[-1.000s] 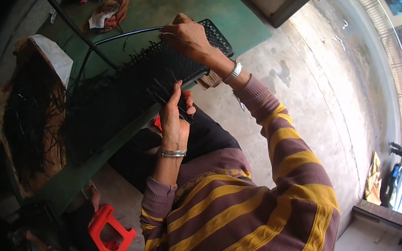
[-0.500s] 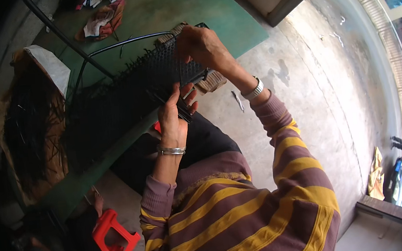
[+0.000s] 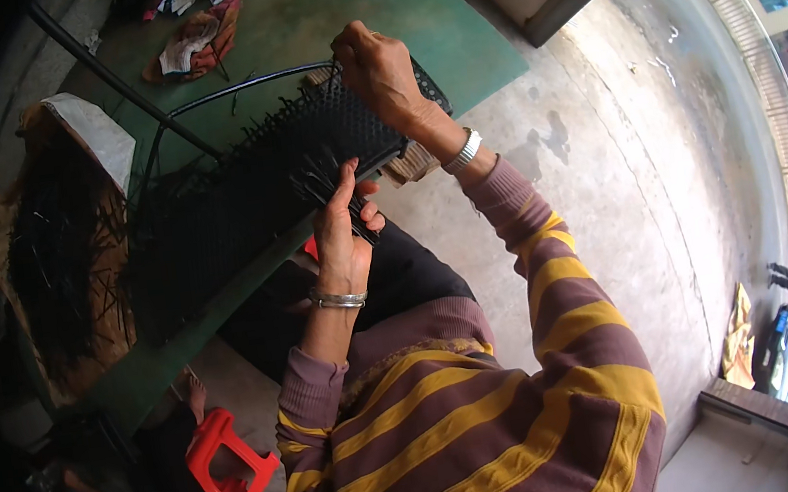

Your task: Inserting plastic strips into a mesh grid to assemble a component.

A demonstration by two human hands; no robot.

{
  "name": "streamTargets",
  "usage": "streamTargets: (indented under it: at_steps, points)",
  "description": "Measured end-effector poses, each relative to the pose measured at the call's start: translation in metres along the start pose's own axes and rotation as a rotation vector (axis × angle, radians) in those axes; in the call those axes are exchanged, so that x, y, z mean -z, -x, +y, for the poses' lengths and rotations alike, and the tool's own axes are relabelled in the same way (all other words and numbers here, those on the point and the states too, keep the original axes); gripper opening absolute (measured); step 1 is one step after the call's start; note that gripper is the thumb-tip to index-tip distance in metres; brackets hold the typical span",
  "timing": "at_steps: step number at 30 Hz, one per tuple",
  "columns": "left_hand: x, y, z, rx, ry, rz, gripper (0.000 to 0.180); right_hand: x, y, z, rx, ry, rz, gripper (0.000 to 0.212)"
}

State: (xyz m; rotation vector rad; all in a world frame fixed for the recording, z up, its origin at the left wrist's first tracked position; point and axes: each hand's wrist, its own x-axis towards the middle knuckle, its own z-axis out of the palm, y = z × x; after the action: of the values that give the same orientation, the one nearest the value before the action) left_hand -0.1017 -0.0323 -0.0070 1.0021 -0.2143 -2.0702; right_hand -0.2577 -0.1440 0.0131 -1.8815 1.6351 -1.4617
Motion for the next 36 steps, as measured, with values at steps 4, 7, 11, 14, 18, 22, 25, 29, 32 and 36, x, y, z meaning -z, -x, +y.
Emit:
streamTargets:
  at_steps: [4, 7, 11, 14, 18, 22, 25, 29, 32, 36]
  points:
    - [-0.003, 0.000, -0.001, 0.005, 0.000, 0.043, 0.028, -0.004, 0.006, 0.008, -0.053, 0.012, -0.044, 0.008]
    - [-0.001, 0.000, -0.002, 0.029, -0.016, 0.014, 0.029, -0.008, 0.005, 0.014, 0.101, 0.158, -0.173, 0.008]
    - [0.000, -0.002, -0.002, 0.027, -0.010, 0.009, 0.029, -0.008, 0.001, 0.011, 0.213, 0.291, -0.229, 0.009]
    - [0.000, -0.005, -0.004, -0.002, -0.008, -0.004, 0.029, -0.009, 0.006, 0.022, 0.142, 0.303, -0.246, 0.011]
    - [0.002, -0.009, -0.005, -0.034, -0.017, 0.013, 0.024, 0.021, 0.019, -0.008, -0.114, 0.307, -0.349, 0.014]
    - [-0.004, -0.008, -0.004, -0.078, -0.042, -0.008, 0.024, 0.034, 0.033, -0.020, -0.348, -0.318, -0.649, 0.014]
    - [-0.011, -0.009, -0.007, -0.068, -0.008, -0.014, 0.021, 0.040, 0.030, -0.021, -0.301, -0.411, -0.613, 0.014]
    - [-0.005, -0.015, -0.007, -0.015, 0.005, 0.010, 0.021, 0.044, 0.016, -0.015, -0.229, -0.312, -0.478, 0.015]
    - [0.000, -0.021, -0.006, -0.040, -0.016, -0.032, 0.022, 0.037, 0.016, -0.026, -0.397, -0.270, -0.520, 0.015]
    - [-0.005, -0.021, -0.005, -0.061, -0.025, -0.022, 0.026, 0.034, 0.023, -0.017, -0.440, -0.363, -0.587, 0.018]
